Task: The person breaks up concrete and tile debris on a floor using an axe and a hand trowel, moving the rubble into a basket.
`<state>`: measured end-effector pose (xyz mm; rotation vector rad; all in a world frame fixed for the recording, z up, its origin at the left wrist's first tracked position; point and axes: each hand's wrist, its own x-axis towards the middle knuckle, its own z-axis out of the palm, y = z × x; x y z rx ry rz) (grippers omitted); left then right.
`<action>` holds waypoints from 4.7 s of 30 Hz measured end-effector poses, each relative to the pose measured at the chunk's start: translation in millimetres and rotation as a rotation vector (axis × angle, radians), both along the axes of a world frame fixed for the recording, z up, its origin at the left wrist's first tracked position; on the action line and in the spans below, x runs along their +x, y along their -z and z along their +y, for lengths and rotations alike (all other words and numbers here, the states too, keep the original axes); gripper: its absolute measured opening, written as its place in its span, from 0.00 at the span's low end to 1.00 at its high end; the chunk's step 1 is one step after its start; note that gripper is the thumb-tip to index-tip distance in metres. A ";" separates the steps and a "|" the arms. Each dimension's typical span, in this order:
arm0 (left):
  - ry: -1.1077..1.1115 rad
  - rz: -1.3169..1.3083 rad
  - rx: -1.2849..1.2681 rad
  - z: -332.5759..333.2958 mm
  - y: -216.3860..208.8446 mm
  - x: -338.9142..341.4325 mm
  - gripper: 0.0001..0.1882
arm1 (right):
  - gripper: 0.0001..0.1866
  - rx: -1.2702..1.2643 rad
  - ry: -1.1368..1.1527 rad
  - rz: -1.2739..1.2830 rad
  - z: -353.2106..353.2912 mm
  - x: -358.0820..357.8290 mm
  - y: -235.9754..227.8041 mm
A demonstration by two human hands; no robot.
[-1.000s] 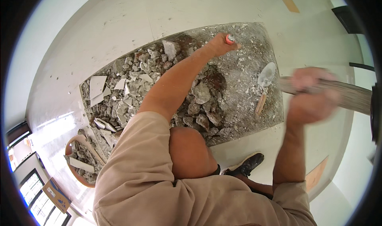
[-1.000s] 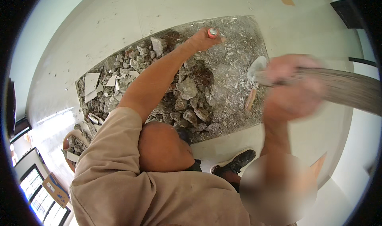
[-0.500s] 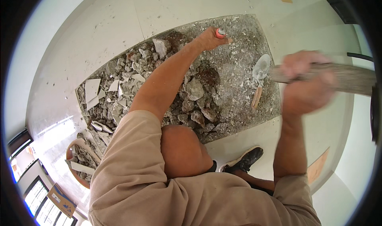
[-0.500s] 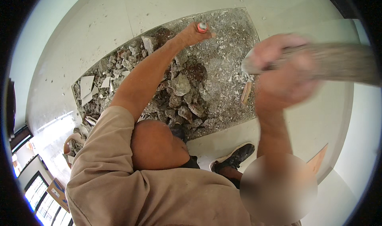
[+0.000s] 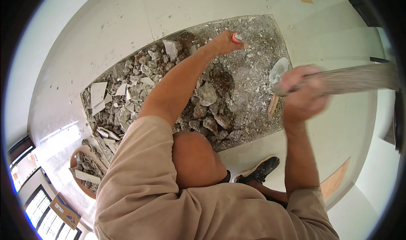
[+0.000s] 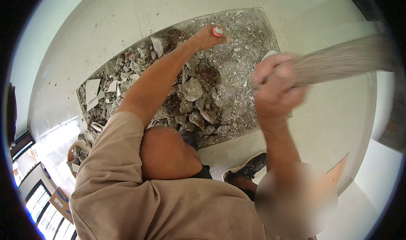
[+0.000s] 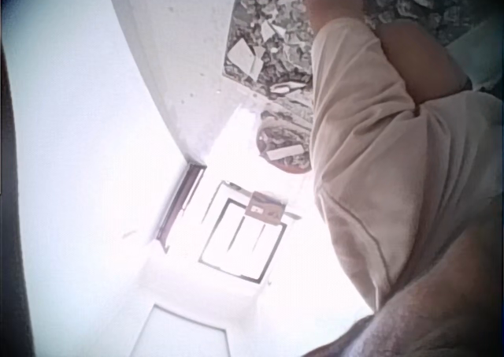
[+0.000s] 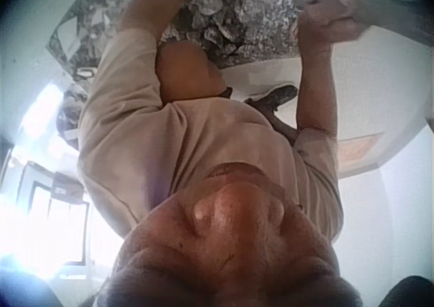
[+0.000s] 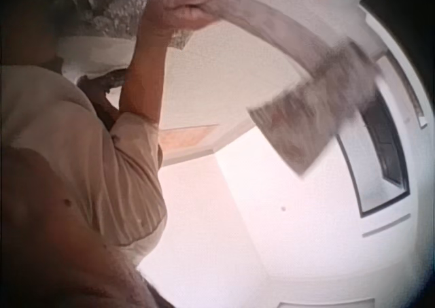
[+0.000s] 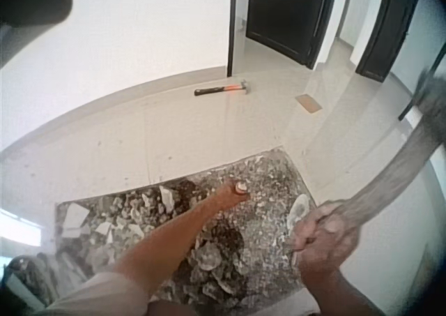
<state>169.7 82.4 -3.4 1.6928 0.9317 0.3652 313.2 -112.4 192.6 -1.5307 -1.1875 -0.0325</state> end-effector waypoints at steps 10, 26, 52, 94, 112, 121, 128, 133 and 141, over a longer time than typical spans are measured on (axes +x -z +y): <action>-0.060 0.086 0.008 0.3 8.3 16.8 0.19 | 0.14 -0.771 -0.111 0.326 -52.4 20.5 74.3; -0.036 0.258 0.066 -44.2 -6.6 0.0 0.19 | 0.10 -0.875 -0.026 0.604 -115.7 27.4 52.0; -0.184 -0.354 -0.118 58.9 -8.9 -32.5 0.15 | 0.19 -0.867 -0.326 -0.371 71.1 -26.6 41.8; -0.360 -0.016 -0.052 61.2 9.1 -13.2 0.17 | 0.11 -0.262 -0.327 0.404 54.0 -25.5 -6.2; -0.171 0.536 0.070 9.1 3.7 -10.5 0.22 | 0.13 -0.669 -0.059 0.544 -53.2 30.9 44.5; -0.158 0.302 0.014 -28.4 -41.9 -98.3 0.27 | 0.11 -0.864 -0.061 0.459 -83.6 8.6 66.6; 0.042 -0.140 -0.183 -11.8 -72.7 23.9 0.20 | 0.12 -0.763 -0.146 0.641 -71.8 -0.5 1.5; 0.144 -0.095 -0.294 -32.9 -39.6 54.7 0.19 | 0.13 -0.420 -0.084 0.485 -58.0 15.5 -87.8; 0.161 -0.114 -0.247 -37.0 -17.1 54.2 0.19 | 0.21 0.038 -0.058 0.016 -50.8 24.5 -63.9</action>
